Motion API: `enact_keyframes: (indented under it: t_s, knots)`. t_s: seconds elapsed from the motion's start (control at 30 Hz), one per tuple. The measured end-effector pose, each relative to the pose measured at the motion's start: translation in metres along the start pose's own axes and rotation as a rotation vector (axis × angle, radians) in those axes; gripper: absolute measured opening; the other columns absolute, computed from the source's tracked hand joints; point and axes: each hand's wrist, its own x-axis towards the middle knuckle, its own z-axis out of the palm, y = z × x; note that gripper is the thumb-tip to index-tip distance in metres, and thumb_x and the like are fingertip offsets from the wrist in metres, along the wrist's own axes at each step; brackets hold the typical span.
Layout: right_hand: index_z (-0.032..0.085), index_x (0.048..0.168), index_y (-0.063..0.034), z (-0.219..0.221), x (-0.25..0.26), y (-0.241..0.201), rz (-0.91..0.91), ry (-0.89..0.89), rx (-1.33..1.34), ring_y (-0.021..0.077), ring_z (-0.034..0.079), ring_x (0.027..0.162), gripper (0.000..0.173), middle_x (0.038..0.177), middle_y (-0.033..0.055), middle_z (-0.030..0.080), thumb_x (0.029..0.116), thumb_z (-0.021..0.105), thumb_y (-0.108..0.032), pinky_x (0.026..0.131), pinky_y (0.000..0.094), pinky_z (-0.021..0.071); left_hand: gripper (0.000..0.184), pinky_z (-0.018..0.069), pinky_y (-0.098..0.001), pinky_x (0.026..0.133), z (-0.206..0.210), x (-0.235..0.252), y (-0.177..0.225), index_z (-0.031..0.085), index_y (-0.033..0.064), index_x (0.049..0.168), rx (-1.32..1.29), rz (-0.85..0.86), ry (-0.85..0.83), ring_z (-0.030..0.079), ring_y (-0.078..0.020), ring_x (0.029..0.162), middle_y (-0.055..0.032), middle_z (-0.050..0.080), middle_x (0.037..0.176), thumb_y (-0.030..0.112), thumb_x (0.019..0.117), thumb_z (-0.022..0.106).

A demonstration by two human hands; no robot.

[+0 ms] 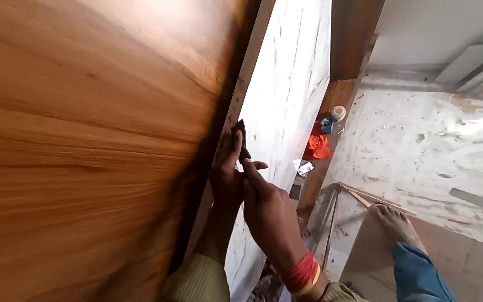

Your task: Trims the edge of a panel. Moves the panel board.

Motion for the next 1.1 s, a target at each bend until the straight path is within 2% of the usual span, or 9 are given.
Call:
enact_keyframes:
  t_s: [0.13,0.3,0.4,0.47,0.57,0.73,0.83,1.03,1.1]
  knots:
    - [0.056,0.149,-0.0348,-0.004,0.01,-0.002,-0.037,0.064,0.016,0.0228,0.065,0.059,0.044,0.071,0.0043,0.067,0.1059,0.049,-0.032,0.052,0.0455,0.0532,0.057,0.0409,-0.0384,0.118,0.003,0.017,0.003,0.056,0.0215,0.149,0.02,0.003,0.012,0.043,-0.0167,0.146,-0.0047,0.049,0.156,0.023,0.0926,0.063]
    - [0.052,0.151,-0.038,-0.01,0.014,-0.004,-0.028,0.056,0.007,0.0221,0.065,0.06,0.045,0.074,0.0039,0.067,0.1067,0.047,-0.034,0.052,0.0442,0.0539,0.055,0.0378,-0.0377,0.121,0.003,0.022,0.009,0.053,0.0193,0.151,-0.01,-0.008,-0.012,0.041,-0.0167,0.148,-0.0047,0.047,0.158,0.024,0.0971,0.06]
    - [0.054,0.15,-0.0352,-0.014,0.028,-0.004,-0.046,0.052,0.015,0.0229,0.065,0.061,0.043,0.073,0.0045,0.067,0.1079,0.045,-0.034,0.051,0.0449,0.0526,0.052,0.0377,-0.039,0.121,0.002,0.039,0.016,0.057,0.0122,0.147,-0.008,-0.004,-0.011,0.044,-0.0224,0.147,-0.0116,0.051,0.155,0.015,0.0955,0.062]
    - [0.052,0.151,-0.0371,-0.015,0.027,-0.002,-0.048,0.053,0.006,0.0221,0.064,0.06,0.044,0.075,0.0042,0.066,0.1078,0.046,-0.034,0.05,0.0439,0.053,0.054,0.0342,-0.0373,0.123,0.0,0.038,0.024,0.056,0.0095,0.148,-0.046,-0.022,-0.037,0.04,-0.0221,0.149,-0.0139,0.048,0.156,0.016,0.0948,0.063]
    - [0.055,0.149,-0.0357,-0.02,0.041,-0.008,-0.038,0.062,0.011,0.0244,0.065,0.06,0.043,0.074,0.0057,0.068,0.1069,0.048,-0.033,0.051,0.0462,0.0523,0.055,0.037,-0.0402,0.121,0.003,0.055,0.023,0.058,0.0074,0.146,-0.016,0.006,-0.021,0.043,-0.025,0.147,-0.0159,0.051,0.153,0.018,0.0921,0.065]
    - [0.053,0.15,-0.0381,-0.024,0.048,-0.012,-0.02,0.072,0.023,0.0206,0.064,0.06,0.043,0.075,0.0026,0.067,0.1072,0.047,-0.036,0.051,0.0431,0.0529,0.06,0.0363,-0.0366,0.122,0.006,0.063,0.024,0.057,0.0115,0.147,-0.066,-0.023,-0.023,0.042,-0.0194,0.148,-0.0111,0.05,0.155,0.024,0.0905,0.072]
    - [0.052,0.151,-0.038,-0.026,0.056,-0.015,-0.002,0.052,0.018,0.0212,0.064,0.06,0.044,0.074,0.0035,0.067,0.1073,0.048,-0.035,0.051,0.0437,0.0528,0.057,0.0381,-0.039,0.121,0.02,0.067,0.011,0.058,0.0188,0.148,-0.052,0.016,0.028,0.044,-0.0197,0.146,-0.0081,0.053,0.153,0.025,0.0912,0.067]
    - [0.052,0.151,-0.0368,-0.036,0.061,-0.019,0.012,0.032,0.023,0.0228,0.066,0.064,0.044,0.077,0.0052,0.068,0.1071,0.047,-0.034,0.056,0.0449,0.0545,0.056,0.0386,-0.037,0.12,0.009,0.08,0.03,0.059,0.0108,0.146,-0.104,-0.047,-0.044,0.043,-0.0204,0.147,-0.012,0.05,0.155,0.008,0.0906,0.066]
    - [0.051,0.152,-0.0375,-0.036,0.051,-0.013,0.003,0.035,0.03,0.0211,0.064,0.062,0.045,0.076,0.0039,0.066,0.1072,0.047,-0.034,0.054,0.0434,0.0537,0.054,0.0375,-0.0357,0.121,0.009,0.069,0.033,0.058,0.0102,0.146,-0.119,-0.048,-0.051,0.042,-0.019,0.147,-0.0112,0.05,0.155,0.01,0.0923,0.063]
